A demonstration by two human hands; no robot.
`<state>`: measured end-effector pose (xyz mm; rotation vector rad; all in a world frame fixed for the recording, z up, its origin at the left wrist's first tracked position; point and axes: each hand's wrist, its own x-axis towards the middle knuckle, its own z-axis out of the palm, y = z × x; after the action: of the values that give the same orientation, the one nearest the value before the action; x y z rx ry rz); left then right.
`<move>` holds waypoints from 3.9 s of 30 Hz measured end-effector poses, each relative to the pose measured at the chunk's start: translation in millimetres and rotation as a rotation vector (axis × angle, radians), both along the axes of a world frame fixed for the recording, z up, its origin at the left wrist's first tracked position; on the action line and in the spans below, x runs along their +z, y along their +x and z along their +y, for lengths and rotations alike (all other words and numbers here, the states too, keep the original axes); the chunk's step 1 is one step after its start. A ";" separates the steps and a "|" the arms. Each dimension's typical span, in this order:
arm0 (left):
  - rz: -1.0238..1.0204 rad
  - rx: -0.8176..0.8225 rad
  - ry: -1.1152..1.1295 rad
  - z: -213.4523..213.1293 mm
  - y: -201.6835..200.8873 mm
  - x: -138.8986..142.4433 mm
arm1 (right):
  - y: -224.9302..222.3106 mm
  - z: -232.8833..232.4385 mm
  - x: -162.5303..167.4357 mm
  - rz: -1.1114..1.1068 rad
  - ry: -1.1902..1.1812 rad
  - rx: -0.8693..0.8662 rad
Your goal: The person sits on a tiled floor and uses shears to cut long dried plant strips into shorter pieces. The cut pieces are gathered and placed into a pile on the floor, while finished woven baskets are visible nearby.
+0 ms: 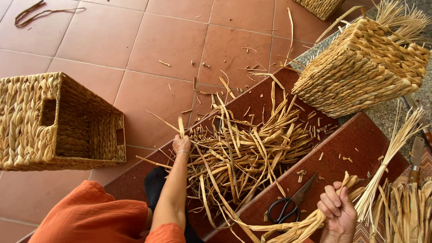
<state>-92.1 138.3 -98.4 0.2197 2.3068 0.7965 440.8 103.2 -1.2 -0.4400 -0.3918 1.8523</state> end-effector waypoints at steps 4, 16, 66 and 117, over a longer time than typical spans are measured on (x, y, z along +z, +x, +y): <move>-0.295 0.156 0.695 -4.3 -8.8 13.3 | 0.3 0.9 -11.8 -0.043 0.002 -0.041; -0.712 -0.805 0.906 -53.9 95.7 122.4 | -132.6 -18.9 65.5 -0.504 -0.086 -0.048; -0.295 -1.301 0.106 -108.4 190.3 45.7 | -112.8 -23.8 61.4 -0.505 -0.066 -0.122; 0.224 -1.325 0.398 22.2 225.7 42.2 | -60.8 -22.9 39.6 0.016 0.129 0.149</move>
<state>133.6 160.5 -56.2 1.8179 1.5742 0.4711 380.0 80.4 38.4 -0.3147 -0.5415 1.9595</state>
